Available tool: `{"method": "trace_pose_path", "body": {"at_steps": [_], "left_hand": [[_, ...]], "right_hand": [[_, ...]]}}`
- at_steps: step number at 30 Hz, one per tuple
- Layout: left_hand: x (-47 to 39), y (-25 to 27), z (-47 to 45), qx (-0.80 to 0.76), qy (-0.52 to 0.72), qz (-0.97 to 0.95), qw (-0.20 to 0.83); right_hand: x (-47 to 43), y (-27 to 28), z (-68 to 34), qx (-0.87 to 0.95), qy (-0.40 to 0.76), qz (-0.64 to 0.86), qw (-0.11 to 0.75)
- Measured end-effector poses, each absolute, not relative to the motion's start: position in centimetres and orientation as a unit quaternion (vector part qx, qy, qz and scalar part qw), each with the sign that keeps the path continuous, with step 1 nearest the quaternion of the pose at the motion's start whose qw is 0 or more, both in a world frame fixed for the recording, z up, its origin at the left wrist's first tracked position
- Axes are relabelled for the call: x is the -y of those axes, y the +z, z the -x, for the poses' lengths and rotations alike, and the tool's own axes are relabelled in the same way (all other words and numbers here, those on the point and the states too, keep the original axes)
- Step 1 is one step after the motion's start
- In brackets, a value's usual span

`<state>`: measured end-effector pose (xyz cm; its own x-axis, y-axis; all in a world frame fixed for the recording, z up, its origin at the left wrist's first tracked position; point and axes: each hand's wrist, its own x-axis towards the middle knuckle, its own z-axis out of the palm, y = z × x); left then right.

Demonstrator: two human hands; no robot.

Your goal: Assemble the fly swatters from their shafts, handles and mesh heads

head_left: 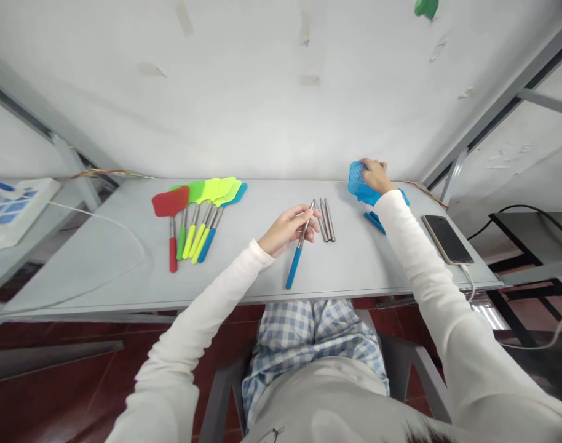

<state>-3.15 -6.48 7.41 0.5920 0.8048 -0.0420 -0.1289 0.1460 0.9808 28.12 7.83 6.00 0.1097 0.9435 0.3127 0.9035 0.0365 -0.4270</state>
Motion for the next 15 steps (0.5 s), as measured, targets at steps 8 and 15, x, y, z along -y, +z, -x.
{"method": "trace_pose_path", "body": {"at_steps": [8, 15], "left_hand": [[4.6, 5.6, 2.3, -0.369, 0.472, -0.376, 0.707], [2.8, 5.0, -0.4, -0.405, 0.57, -0.374, 0.61]], "right_hand": [[-8.0, 2.3, -28.9, 0.677, 0.006, 0.729, 0.102], [-0.6, 3.8, -19.6, 0.698, 0.241, 0.586, 0.333]]}}
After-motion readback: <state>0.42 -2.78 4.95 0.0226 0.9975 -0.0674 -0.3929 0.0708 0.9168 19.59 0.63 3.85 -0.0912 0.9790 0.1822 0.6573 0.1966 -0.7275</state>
